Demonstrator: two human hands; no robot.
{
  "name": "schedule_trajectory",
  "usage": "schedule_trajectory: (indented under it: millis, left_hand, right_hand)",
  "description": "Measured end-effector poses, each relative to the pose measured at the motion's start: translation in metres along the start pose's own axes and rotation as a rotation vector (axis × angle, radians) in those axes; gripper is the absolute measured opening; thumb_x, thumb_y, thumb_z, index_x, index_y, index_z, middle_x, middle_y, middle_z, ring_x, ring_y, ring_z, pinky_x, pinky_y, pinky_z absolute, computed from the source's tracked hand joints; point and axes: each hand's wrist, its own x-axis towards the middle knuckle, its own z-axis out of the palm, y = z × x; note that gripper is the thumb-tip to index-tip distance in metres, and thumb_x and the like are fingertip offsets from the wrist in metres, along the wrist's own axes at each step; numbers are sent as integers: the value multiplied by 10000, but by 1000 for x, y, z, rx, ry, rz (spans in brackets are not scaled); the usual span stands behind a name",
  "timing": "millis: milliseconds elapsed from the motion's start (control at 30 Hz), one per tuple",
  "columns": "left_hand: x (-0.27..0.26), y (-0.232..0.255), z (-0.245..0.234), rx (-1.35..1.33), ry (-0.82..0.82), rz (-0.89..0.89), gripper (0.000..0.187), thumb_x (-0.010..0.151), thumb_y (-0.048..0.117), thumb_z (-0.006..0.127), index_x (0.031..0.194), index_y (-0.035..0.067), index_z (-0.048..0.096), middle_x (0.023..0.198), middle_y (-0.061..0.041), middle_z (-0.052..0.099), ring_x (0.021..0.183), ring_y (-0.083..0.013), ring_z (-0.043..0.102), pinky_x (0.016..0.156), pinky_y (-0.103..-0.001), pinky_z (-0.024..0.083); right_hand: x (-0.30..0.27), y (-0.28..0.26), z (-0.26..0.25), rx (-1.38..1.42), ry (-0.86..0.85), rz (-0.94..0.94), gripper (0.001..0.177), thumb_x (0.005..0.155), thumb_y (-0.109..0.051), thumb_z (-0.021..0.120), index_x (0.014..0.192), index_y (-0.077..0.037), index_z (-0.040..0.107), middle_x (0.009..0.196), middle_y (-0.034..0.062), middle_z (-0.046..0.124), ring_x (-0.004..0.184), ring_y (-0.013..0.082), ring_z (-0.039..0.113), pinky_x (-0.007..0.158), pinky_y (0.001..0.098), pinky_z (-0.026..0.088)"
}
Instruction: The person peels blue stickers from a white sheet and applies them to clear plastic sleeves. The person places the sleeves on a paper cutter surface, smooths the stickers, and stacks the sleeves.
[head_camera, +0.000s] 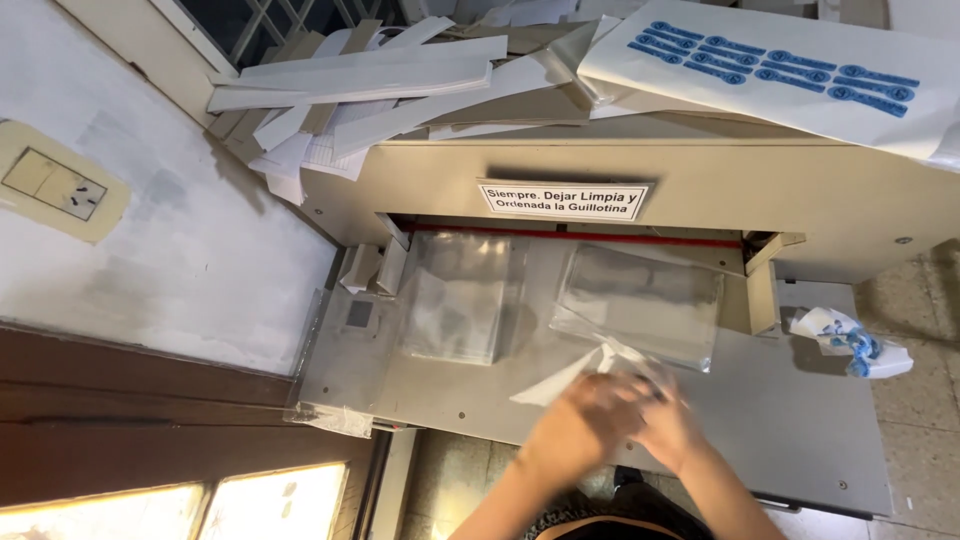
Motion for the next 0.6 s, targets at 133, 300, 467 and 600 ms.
schedule_trajectory:
  millis: [133, 300, 467, 600]
  left_hand:
    - [-10, 44, -19, -141, -71, 396, 282, 1081, 168, 614, 880, -22, 665, 1058, -177, 727, 1093, -388, 696, 1118, -564, 563]
    - [-55, -2, 6, 91, -99, 431, 205, 980, -41, 725, 838, 76, 634, 835, -48, 673, 1156, -314, 665, 1026, -448, 558]
    - [-119, -69, 33, 176, -46, 294, 174, 930, -57, 770, 844, 66, 682, 984, -67, 705, 1087, -332, 667, 1027, -494, 542]
    - [-130, -92, 31, 154, -122, -234, 397, 831, 60, 834, 596, 165, 531, 1364, -31, 602, 1329, -291, 502, 1083, -511, 548]
  right_hand:
    - [-19, -45, 39, 264, -162, 536, 1050, 805, -884, 490, 1590, -424, -34, 1670, 365, 99, 1430, 617, 326, 961, 677, 520]
    - [-2, -73, 47, 468, -720, 287, 1170, 800, -926, 70, 1615, -105, 247, 1631, 309, 255, 1482, 557, 76, 1146, 793, 66]
    - [-18, -117, 89, 5, -120, 204, 937, 953, -752, 74, 1583, -107, 328, 1564, 275, 375, 1387, 545, 378, 1138, 698, 324]
    - [-4, -123, 55, -556, 189, 220, 684, 979, -322, 347, 1629, -114, 300, 1487, 294, 535, 1193, 537, 577, 1010, 644, 469]
